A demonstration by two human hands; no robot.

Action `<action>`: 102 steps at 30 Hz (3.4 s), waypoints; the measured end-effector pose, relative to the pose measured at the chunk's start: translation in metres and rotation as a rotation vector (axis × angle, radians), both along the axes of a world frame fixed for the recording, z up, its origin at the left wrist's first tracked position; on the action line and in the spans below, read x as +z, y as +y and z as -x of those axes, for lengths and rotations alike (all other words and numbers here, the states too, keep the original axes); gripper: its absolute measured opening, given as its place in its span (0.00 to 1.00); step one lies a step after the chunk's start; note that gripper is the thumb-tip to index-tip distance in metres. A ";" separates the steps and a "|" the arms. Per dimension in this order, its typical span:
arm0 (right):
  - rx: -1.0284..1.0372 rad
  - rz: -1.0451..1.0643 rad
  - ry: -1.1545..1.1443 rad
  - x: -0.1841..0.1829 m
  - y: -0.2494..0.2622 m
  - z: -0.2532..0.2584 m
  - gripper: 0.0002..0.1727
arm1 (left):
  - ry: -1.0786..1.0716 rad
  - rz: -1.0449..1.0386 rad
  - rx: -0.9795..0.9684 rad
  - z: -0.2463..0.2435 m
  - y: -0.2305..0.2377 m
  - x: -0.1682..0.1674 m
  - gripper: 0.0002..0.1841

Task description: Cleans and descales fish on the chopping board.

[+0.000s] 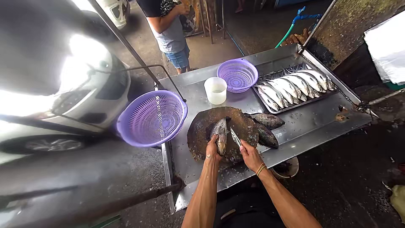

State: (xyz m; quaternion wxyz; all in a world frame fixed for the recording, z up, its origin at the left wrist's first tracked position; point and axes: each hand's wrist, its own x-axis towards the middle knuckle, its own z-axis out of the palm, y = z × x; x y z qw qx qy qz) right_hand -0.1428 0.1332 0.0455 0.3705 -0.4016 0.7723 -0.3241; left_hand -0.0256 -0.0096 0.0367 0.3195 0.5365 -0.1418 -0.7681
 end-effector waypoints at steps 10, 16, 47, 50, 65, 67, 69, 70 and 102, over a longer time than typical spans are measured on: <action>-0.020 0.112 0.047 0.006 -0.002 -0.008 0.29 | 0.036 -0.062 0.019 0.006 0.022 -0.004 0.15; 0.178 -0.009 0.132 0.024 0.008 0.012 0.28 | -0.041 -0.007 0.013 0.004 0.013 -0.004 0.13; 0.271 -0.071 0.045 0.023 0.023 -0.028 0.29 | 0.083 -0.037 0.078 -0.021 0.007 -0.007 0.17; 0.153 -0.048 0.011 0.031 0.006 -0.008 0.28 | 0.058 -0.043 0.053 -0.025 0.004 -0.007 0.17; 0.296 -0.103 0.009 0.013 -0.012 0.015 0.28 | 0.046 -0.168 -0.189 -0.043 0.017 -0.023 0.22; 0.349 -0.123 -0.005 0.014 -0.011 0.031 0.26 | 0.035 -0.171 -0.228 -0.048 0.025 -0.024 0.22; 0.206 -0.079 -0.038 0.003 -0.021 0.033 0.27 | 0.042 -0.177 -0.223 -0.039 0.030 -0.024 0.22; 0.134 -0.058 -0.057 -0.004 -0.021 0.022 0.27 | 0.046 -0.172 -0.198 -0.034 0.030 -0.023 0.23; -0.990 -0.109 -0.371 -0.059 0.267 0.134 0.27 | -0.322 0.665 -1.081 0.235 0.079 -0.002 0.28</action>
